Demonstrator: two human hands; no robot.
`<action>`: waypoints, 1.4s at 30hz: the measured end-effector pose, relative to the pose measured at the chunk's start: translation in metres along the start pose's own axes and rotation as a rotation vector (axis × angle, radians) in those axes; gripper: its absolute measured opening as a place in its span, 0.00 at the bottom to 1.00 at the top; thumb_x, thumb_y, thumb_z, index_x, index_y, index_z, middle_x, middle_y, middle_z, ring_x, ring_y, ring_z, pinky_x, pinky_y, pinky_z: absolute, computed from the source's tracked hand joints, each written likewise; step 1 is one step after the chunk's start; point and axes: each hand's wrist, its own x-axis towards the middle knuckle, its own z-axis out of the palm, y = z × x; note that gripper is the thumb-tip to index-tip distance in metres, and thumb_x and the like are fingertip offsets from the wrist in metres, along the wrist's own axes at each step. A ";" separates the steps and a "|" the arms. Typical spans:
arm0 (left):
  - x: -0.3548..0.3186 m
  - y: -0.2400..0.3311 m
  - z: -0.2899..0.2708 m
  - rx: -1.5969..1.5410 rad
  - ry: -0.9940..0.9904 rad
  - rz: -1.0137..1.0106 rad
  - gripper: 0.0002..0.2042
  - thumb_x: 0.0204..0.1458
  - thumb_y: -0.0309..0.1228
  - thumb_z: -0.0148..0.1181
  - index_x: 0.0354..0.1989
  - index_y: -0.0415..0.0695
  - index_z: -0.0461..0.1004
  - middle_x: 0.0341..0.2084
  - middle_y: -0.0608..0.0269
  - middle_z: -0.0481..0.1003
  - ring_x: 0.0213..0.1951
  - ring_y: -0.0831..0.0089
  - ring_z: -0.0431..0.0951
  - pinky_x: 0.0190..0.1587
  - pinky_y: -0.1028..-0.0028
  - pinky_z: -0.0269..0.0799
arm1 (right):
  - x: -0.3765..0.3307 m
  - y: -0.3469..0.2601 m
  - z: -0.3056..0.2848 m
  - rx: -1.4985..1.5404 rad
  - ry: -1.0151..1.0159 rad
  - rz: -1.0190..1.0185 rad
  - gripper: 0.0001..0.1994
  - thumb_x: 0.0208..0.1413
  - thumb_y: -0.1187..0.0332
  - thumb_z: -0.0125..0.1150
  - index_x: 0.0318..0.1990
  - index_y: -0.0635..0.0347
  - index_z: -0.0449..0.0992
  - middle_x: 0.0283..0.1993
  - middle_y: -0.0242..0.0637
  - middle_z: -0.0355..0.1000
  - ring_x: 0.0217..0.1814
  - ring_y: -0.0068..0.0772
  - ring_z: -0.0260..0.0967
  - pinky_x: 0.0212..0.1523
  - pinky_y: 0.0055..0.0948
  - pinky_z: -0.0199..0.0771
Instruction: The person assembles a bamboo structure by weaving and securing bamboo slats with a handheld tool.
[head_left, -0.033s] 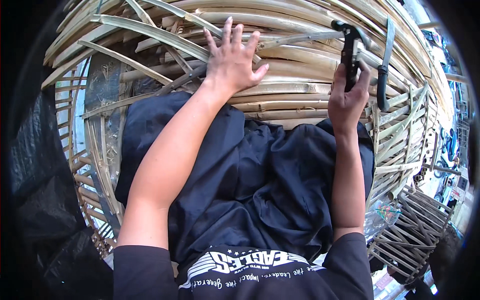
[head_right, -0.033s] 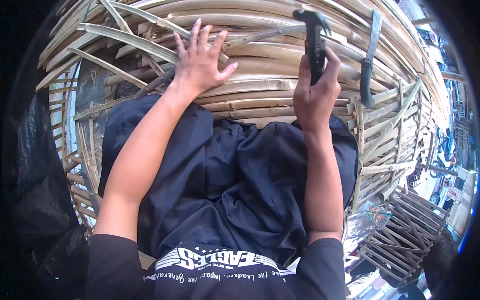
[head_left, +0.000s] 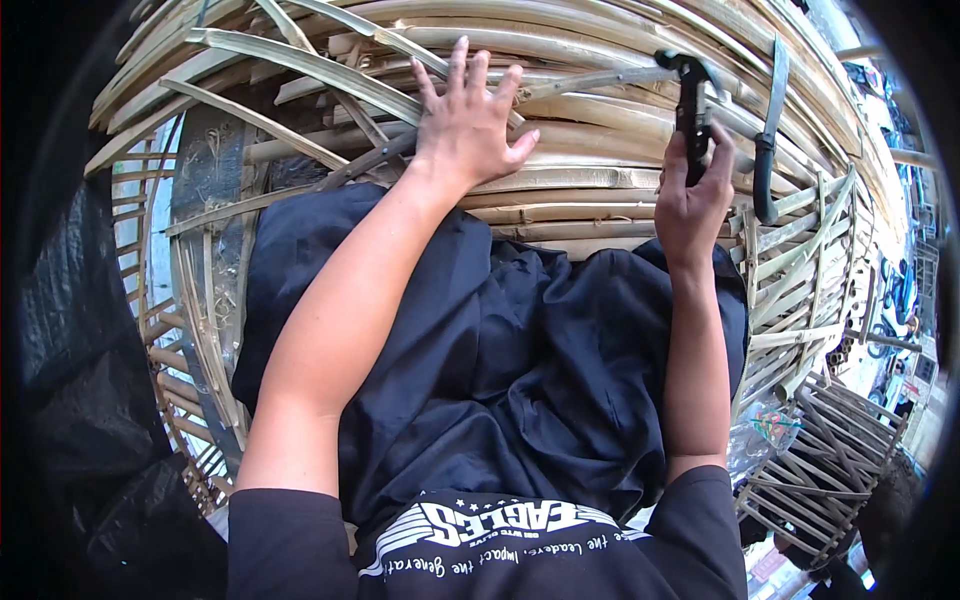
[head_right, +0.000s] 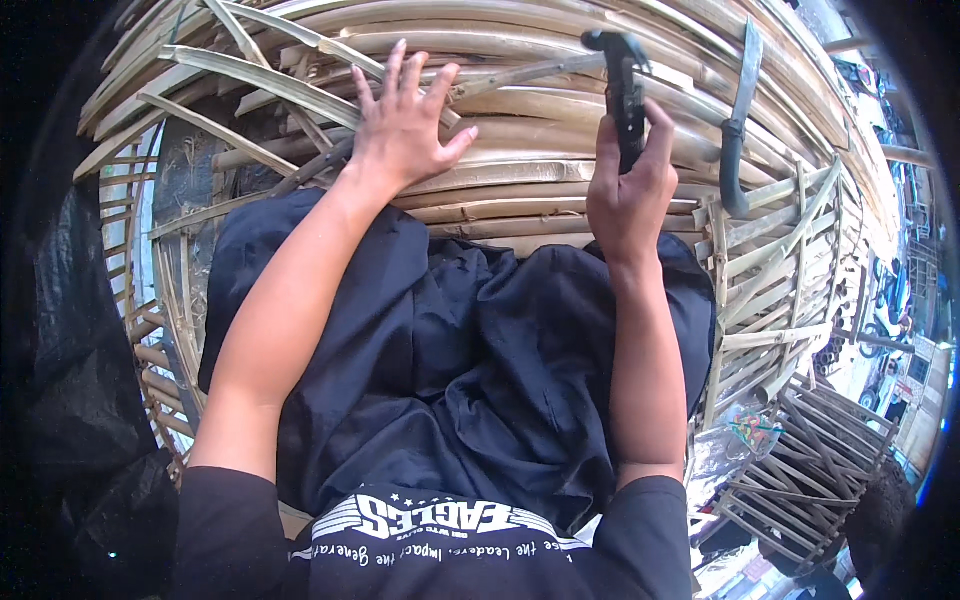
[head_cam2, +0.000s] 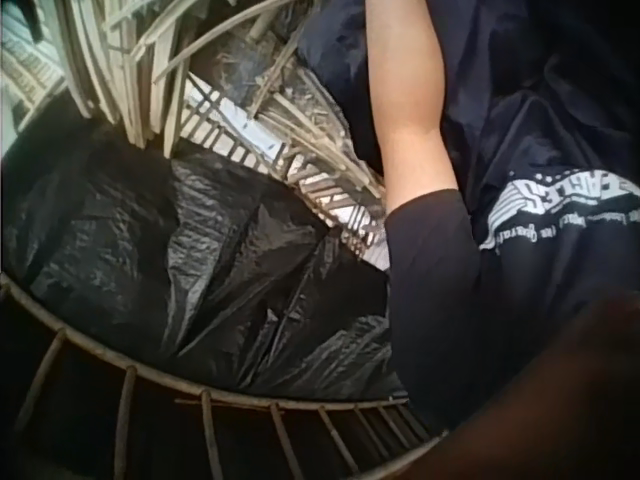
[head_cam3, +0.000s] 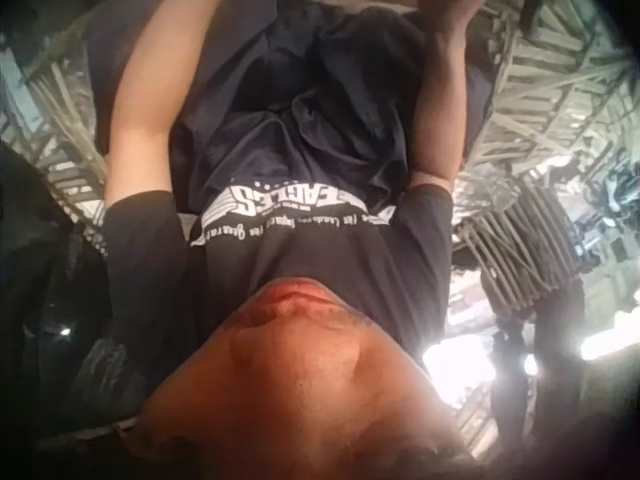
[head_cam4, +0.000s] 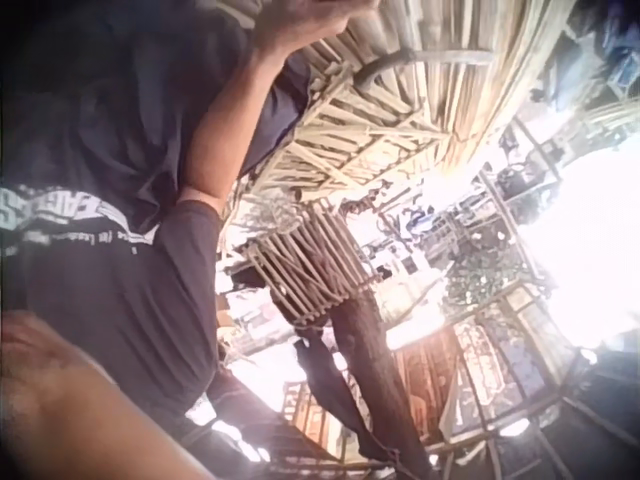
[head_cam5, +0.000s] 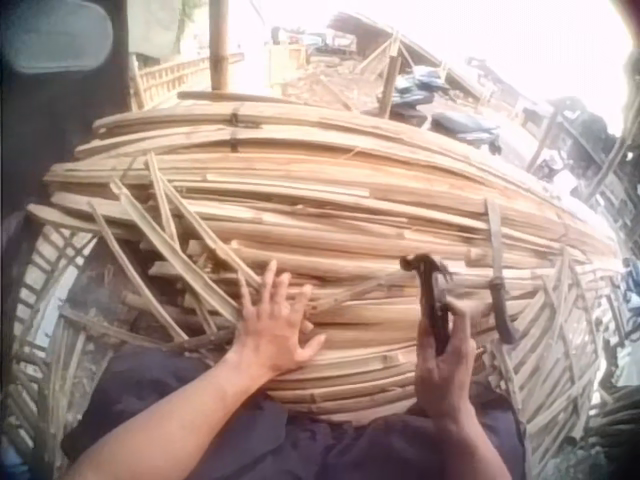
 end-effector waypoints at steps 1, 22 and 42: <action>0.000 -0.001 -0.002 0.020 -0.011 0.005 0.40 0.50 0.61 0.57 0.69 0.53 0.61 0.68 0.46 0.57 0.74 0.48 0.44 0.65 0.24 0.37 | -0.001 0.000 0.002 -0.019 -0.038 0.028 0.16 0.65 0.67 0.58 0.56 0.63 0.66 0.30 0.43 0.74 0.25 0.33 0.71 0.28 0.31 0.70; -0.071 -0.018 -0.054 0.088 -0.156 -0.184 0.38 0.50 0.44 0.64 0.69 0.43 0.59 0.60 0.43 0.61 0.62 0.49 0.64 0.57 0.44 0.62 | 0.005 0.059 0.003 0.793 0.014 0.688 0.09 0.64 0.64 0.60 0.35 0.53 0.67 0.23 0.23 0.62 0.16 0.15 0.56 0.17 0.22 0.56; -0.061 -0.055 -0.051 0.049 -0.155 -0.211 0.32 0.53 0.31 0.66 0.67 0.54 0.60 0.45 0.57 0.78 0.53 0.64 0.76 0.65 0.41 0.54 | -0.006 0.051 -0.013 0.791 0.027 0.645 0.09 0.64 0.66 0.59 0.33 0.55 0.66 0.23 0.25 0.62 0.17 0.17 0.58 0.18 0.22 0.60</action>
